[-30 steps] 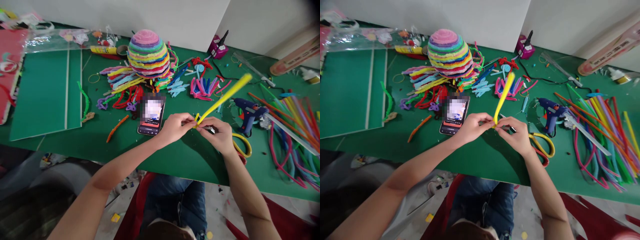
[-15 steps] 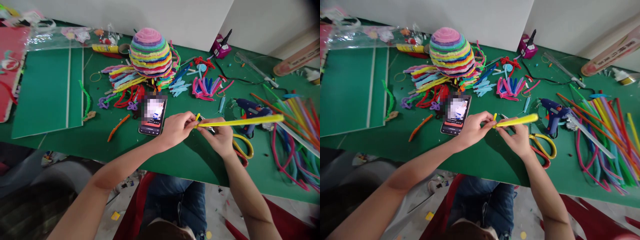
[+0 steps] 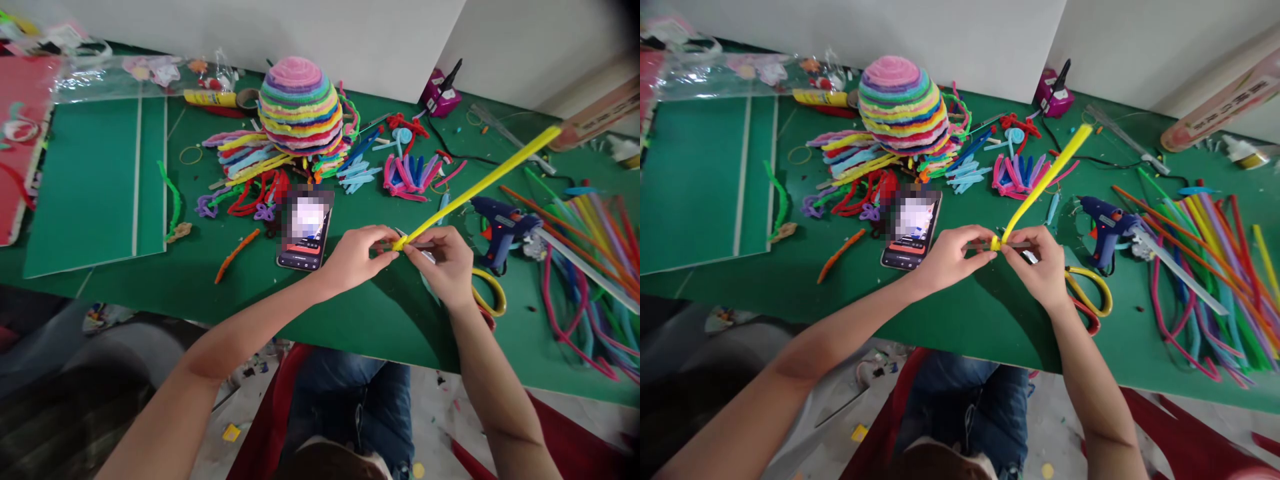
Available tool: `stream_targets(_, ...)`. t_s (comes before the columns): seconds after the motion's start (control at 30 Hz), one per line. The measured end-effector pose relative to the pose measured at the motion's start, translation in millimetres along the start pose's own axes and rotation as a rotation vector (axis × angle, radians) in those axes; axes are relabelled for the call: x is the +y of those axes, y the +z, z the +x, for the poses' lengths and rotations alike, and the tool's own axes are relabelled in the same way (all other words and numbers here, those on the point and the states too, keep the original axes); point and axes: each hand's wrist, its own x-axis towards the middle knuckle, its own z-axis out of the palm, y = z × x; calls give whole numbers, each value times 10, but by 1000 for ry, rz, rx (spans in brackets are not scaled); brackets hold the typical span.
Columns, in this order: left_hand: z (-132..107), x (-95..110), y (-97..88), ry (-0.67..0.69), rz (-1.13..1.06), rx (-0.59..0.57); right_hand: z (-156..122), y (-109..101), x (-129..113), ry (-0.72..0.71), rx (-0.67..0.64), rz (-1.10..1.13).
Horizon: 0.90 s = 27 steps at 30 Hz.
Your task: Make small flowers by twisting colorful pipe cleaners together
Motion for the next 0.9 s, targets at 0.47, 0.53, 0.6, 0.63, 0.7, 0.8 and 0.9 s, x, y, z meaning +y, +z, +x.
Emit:
stream_targets(0.47,-4,14,-7,10,129,72,42,-113,8,-39,-100,-83)
stream_targets(0.53,-7,11,-6,16,126,74,40,-109,3,-37,-102,-76)
stream_targets(0.6,-7,7,-8,29,110,67,38,-105,-5,-38,-99,-72)
stream_targets(0.63,-7,6,-9,35,96,61,37,-104,-9,-42,-100,-70)
stream_targets(0.7,-7,6,-12,43,81,54,36,-103,-16,-56,-101,-66)
stream_targets(0.8,-6,16,-15,30,84,47,34,-106,-15,-70,-98,-75)
stream_targets(0.9,-6,19,-9,-21,36,37,29,-116,-1,-71,-101,-98)
